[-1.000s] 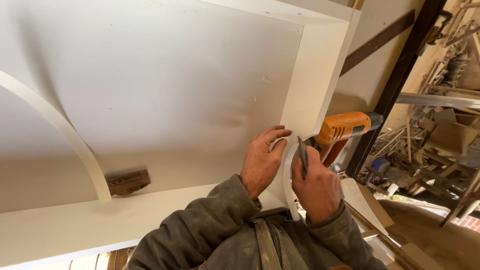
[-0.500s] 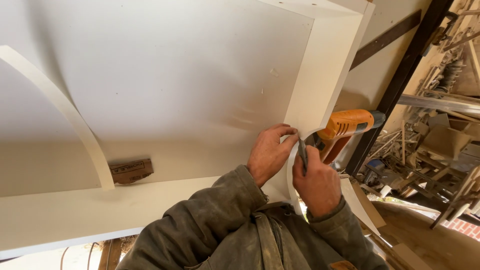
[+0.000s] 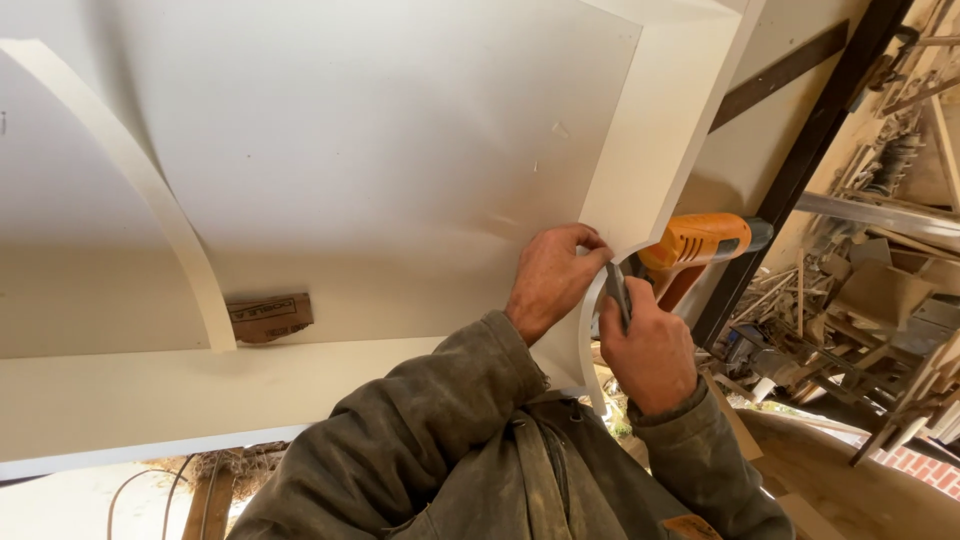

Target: The person uses a utility knife to trim excess edge banding from the corners of a white cabinet door. They then use a heat gun to apply heat to the edges and press the banding down with their fingers to ensure it adheres smoothly.

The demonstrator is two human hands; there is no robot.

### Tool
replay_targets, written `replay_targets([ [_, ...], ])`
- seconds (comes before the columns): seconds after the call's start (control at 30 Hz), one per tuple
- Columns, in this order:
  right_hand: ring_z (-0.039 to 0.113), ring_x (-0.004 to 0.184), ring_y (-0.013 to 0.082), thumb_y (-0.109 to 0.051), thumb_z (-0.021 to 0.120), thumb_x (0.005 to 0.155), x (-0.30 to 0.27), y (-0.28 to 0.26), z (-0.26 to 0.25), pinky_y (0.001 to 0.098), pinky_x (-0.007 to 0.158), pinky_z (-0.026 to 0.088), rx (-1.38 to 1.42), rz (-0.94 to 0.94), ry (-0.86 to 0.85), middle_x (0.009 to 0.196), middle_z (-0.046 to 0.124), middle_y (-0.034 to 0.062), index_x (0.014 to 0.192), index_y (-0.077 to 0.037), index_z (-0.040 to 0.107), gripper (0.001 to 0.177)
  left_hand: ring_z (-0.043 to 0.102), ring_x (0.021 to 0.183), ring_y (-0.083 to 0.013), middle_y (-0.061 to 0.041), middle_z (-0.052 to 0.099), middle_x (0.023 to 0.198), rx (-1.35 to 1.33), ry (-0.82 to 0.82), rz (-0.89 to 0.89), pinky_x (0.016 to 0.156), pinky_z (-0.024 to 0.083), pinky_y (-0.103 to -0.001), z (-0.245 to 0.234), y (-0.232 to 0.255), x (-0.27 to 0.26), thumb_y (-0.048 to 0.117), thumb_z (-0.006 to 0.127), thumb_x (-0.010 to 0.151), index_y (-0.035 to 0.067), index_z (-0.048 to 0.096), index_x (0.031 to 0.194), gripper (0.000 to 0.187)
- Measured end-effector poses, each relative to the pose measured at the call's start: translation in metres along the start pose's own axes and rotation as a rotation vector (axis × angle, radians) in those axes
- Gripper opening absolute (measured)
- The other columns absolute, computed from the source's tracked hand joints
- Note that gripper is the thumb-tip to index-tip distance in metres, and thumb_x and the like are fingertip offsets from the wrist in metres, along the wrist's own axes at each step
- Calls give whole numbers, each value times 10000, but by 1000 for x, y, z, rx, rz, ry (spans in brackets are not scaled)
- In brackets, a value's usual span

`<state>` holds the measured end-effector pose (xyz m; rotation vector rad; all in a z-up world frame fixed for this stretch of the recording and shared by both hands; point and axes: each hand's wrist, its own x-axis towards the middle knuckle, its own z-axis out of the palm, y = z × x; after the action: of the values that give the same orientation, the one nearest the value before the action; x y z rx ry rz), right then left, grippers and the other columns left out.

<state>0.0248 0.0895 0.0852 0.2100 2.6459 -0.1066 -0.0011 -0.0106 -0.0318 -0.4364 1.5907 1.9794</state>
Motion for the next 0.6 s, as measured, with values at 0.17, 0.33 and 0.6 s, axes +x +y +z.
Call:
replay_targets([
  [0.17,651,675,489,-267,627,981,0,11,21,592,607,492,-70,30,-20,692,649,260,1066,-81,606,206,742,790,-310,-165,768,847,-31,-33,-92,769,569,-398,-4,8,1,247,690,827,13,767,935,268],
  [0.33,651,643,487,-262,644,944,-2,8,21,593,587,498,-74,-57,8,679,647,262,1065,-76,609,224,729,809,-305,-162,766,880,-18,64,-13,767,564,-394,-7,9,5,259,692,810,20,773,945,286],
  [0.6,653,633,473,-255,643,956,-2,17,18,585,599,500,-85,-43,-115,658,652,252,1003,-58,611,205,714,734,-319,-196,728,774,-10,-12,-204,717,557,-430,-9,11,3,252,661,830,13,747,1001,306],
])
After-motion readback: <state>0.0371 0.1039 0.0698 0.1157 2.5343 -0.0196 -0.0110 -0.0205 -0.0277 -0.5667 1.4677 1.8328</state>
